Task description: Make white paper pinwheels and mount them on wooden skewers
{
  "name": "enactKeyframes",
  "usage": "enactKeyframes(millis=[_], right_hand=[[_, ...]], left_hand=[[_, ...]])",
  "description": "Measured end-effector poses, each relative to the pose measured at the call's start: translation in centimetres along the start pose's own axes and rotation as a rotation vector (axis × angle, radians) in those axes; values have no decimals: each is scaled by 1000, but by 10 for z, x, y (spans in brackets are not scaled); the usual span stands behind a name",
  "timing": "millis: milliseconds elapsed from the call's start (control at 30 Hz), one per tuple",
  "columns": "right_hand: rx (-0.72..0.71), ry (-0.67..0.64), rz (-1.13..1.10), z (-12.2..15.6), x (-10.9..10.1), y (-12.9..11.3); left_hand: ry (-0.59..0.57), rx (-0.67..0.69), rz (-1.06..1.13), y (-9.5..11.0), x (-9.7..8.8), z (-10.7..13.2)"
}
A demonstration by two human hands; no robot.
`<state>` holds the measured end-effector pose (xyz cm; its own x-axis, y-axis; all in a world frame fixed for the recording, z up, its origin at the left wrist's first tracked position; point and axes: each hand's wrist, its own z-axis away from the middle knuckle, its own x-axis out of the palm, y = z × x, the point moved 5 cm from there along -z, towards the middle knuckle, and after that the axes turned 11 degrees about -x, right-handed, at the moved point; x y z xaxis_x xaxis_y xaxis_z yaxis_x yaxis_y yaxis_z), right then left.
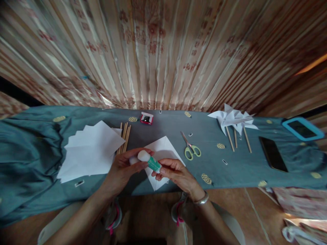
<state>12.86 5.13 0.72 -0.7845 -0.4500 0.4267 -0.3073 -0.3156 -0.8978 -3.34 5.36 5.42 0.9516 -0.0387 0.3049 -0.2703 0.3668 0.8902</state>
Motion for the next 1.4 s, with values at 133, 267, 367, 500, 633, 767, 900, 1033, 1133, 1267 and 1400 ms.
enactKeyframes(millis=[133, 267, 367, 500, 633, 767, 900, 1033, 1133, 1267, 1400], right_hand=[[-30, 39, 28, -2, 0, 0], [-70, 74, 44, -2, -2, 0], [-64, 90, 49, -1, -4, 1], [-57, 113, 28, 0, -7, 0], [-64, 130, 25, 4, -10, 1], [-84, 138, 32, 9, -13, -1], [-88, 150, 27, 11, -13, -2], [-96, 171, -9, 13, -10, -1], [-102, 203, -43, 14, -8, 1], [-101, 250, -58, 15, -7, 4], [-109, 254, -118, 15, -2, 4]], left_hand=[[12, -5, -21, 1, -1, 1], [9, -11, -14, 1, 0, 1], [0, -30, 21, -1, 1, 0], [0, -34, 43, -2, 5, -2], [-1, -4, -2, -3, 12, -4], [10, 33, -21, -2, 19, -8], [19, 31, 23, -2, 25, -13], [18, 51, 77, -4, 30, -17], [10, 57, 78, -3, 31, -17], [39, 60, 78, 1, 29, -15], [46, 44, 80, 2, 29, -13]])
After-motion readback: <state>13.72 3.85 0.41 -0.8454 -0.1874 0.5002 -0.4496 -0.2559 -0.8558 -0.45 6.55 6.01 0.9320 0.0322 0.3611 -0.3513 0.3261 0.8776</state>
